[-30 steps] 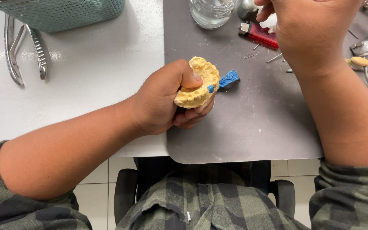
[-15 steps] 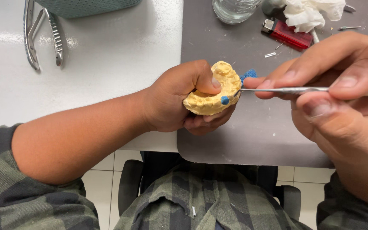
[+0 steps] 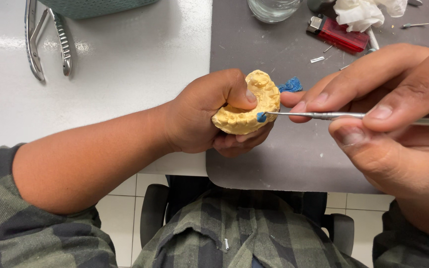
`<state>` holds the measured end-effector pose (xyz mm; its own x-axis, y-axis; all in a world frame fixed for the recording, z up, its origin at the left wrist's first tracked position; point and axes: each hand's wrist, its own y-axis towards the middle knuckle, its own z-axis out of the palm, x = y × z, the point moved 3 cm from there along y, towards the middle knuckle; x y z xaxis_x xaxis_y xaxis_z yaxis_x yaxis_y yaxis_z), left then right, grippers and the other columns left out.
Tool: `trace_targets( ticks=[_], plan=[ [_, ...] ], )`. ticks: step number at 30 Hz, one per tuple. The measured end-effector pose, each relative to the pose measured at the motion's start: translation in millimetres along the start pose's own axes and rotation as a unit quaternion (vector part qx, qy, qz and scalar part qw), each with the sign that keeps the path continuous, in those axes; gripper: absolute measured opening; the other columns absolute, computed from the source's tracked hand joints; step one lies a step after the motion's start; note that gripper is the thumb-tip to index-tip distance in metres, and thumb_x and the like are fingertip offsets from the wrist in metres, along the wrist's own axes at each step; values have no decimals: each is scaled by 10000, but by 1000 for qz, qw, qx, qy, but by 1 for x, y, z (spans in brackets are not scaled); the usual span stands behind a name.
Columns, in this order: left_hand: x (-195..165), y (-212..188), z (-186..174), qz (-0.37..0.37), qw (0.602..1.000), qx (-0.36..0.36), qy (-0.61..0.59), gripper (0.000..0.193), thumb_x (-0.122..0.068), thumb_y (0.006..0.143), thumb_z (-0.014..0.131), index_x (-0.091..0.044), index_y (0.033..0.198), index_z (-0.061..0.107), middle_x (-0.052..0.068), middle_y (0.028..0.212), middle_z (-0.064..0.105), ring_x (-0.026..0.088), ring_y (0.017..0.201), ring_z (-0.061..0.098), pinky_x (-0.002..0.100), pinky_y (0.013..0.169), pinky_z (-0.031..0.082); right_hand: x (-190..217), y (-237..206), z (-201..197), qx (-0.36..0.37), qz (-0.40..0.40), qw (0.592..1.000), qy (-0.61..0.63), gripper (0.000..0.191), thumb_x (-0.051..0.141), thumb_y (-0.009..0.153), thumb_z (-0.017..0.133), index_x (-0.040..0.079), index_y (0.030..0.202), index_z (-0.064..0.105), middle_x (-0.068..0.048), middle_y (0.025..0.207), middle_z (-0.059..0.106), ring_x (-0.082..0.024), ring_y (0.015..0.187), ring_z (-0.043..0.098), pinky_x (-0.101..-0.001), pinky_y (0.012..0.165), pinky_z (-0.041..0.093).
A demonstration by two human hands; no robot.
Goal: The person holds a yellow dental cast in the left hand and uses a metal probe in the right hand to apply small amounts of blue wax to specific tooth surfaces. The person repeatedly scoops wax from a pile on the mat and places it onto the cast, smoothing it with the tool.
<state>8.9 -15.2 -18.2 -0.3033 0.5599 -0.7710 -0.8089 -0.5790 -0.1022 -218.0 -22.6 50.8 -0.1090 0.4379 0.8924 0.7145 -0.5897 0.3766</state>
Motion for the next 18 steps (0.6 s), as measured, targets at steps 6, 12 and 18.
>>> trace_targets(
  ticks=[6, 12, 18],
  plan=[
    [0, 0, 0, 4, 1000, 7, -3, 394, -314, 943, 385, -39, 702, 531, 81, 606, 462, 171, 501, 349, 348, 432, 308, 6, 8, 5, 3, 4, 999, -43, 282, -47, 1005, 539, 171, 1183, 525, -114, 1184, 590, -293, 1080, 736, -594, 1140, 580],
    [0, -1, 0, 2, 1000, 0, 13, 401, -318, 940, 375, -44, 697, 538, 75, 593, 461, 161, 484, 346, 340, 416, 305, 7, 8, 3, 14, 10, 998, -56, 292, -69, 982, 528, 157, 1164, 506, -130, 1175, 583, -307, 1076, 732, -595, 1131, 575],
    [0, -1, 1, -1, 1000, -9, 9, 393, -313, 937, 376, -45, 704, 547, 77, 601, 471, 161, 485, 355, 340, 416, 308, 12, 15, 8, 6, 15, 998, -56, 293, -67, 972, 535, 159, 1156, 504, -124, 1162, 594, -299, 1057, 744, -589, 1128, 580]
  ],
)
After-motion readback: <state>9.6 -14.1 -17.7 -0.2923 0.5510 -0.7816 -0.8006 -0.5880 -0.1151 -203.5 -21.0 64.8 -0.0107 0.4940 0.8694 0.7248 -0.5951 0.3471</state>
